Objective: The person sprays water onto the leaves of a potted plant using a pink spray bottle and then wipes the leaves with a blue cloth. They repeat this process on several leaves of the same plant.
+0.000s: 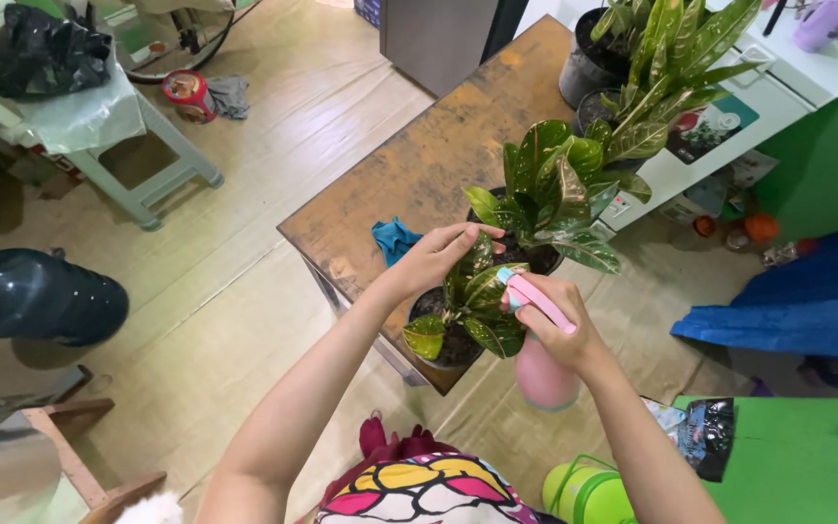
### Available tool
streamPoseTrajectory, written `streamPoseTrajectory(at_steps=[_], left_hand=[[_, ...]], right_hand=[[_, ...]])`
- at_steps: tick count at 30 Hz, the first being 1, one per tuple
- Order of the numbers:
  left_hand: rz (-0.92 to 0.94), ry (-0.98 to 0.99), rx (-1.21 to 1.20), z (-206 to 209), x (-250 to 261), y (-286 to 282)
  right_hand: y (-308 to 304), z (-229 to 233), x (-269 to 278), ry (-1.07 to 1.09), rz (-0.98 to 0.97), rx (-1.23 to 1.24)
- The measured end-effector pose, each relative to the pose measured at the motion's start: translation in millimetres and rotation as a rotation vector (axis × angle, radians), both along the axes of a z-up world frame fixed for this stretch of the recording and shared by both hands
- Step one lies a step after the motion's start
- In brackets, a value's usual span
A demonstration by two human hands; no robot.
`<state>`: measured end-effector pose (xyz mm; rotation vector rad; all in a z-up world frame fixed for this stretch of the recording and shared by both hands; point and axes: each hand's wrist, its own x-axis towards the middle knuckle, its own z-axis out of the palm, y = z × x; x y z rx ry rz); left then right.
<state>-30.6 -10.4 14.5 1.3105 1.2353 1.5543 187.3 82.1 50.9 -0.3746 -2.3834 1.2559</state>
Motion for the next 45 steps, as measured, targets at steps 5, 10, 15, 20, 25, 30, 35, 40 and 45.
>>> streamPoseTrajectory(at_steps=[5,10,15,20,25,30,35,40,45], left_hand=[[0.018,0.018,-0.006,2,5,0],[0.033,-0.021,-0.017,0,14,-3],[0.025,-0.028,0.018,-2,19,-8],[0.030,-0.020,0.032,-7,19,-6],[0.063,0.207,0.148,28,25,-9],[0.131,0.931,-0.129,78,38,5],[0.203,1.410,-0.346,23,45,62],[0.254,1.481,-0.317,33,41,64],[0.295,1.482,-0.327,32,32,59]], right_hand=[[5,-8,6,0.011,0.006,-0.029],[-1,1,10,-0.021,0.028,-0.023],[3,-6,13,0.025,0.049,-0.053],[2,-6,19,0.045,0.044,-0.102],[7,-6,40,0.108,-0.034,-0.198],[1,7,66,0.027,-0.120,-0.069],[-6,10,76,-0.007,-0.182,-0.049],[-9,7,77,-0.019,-0.179,-0.028],[-16,4,73,-0.039,-0.165,-0.021]])
